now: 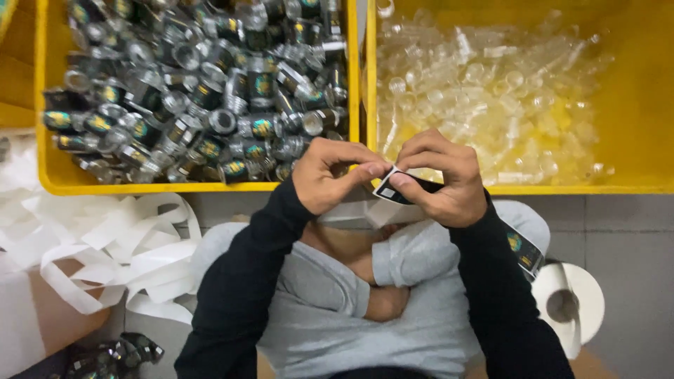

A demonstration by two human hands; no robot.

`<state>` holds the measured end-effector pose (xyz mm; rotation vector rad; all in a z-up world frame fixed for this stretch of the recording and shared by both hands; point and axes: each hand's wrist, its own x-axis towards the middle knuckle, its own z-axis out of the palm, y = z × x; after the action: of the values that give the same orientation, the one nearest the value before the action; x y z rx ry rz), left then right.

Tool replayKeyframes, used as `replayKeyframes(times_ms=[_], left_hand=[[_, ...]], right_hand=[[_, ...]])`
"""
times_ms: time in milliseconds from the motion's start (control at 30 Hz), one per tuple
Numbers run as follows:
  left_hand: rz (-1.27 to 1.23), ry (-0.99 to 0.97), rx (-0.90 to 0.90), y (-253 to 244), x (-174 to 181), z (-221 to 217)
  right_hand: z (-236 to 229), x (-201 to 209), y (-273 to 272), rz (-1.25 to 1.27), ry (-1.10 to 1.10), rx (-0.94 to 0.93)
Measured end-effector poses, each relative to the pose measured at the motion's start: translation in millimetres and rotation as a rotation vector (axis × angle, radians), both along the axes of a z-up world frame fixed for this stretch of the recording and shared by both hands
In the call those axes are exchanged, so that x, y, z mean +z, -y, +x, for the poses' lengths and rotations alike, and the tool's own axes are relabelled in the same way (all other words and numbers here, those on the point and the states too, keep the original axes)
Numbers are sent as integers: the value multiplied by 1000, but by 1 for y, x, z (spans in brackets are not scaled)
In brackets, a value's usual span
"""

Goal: The person sits on the floor and applies labels to small clear jars. They peel a label from a roll, wrap it around a jar, smooth it down, and place the labeled jar into a yellow bin. The person repeats this process with multiple jars and labels.

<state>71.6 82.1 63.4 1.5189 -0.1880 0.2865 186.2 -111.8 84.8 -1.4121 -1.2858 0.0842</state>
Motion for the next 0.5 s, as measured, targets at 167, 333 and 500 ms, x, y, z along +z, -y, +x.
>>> replayKeyframes(times_ms=[167,333,500], left_hand=[[-27,13,63,2,-4,-2],[-60,15,131,-2,-4,-6],[-98,-30,103,-5,-10,-8]], right_hand=[[4,-3,-4,-62,-95,-35],[10,26,-16,-131,-135,79],[9,35,-19,-180,-97,128]])
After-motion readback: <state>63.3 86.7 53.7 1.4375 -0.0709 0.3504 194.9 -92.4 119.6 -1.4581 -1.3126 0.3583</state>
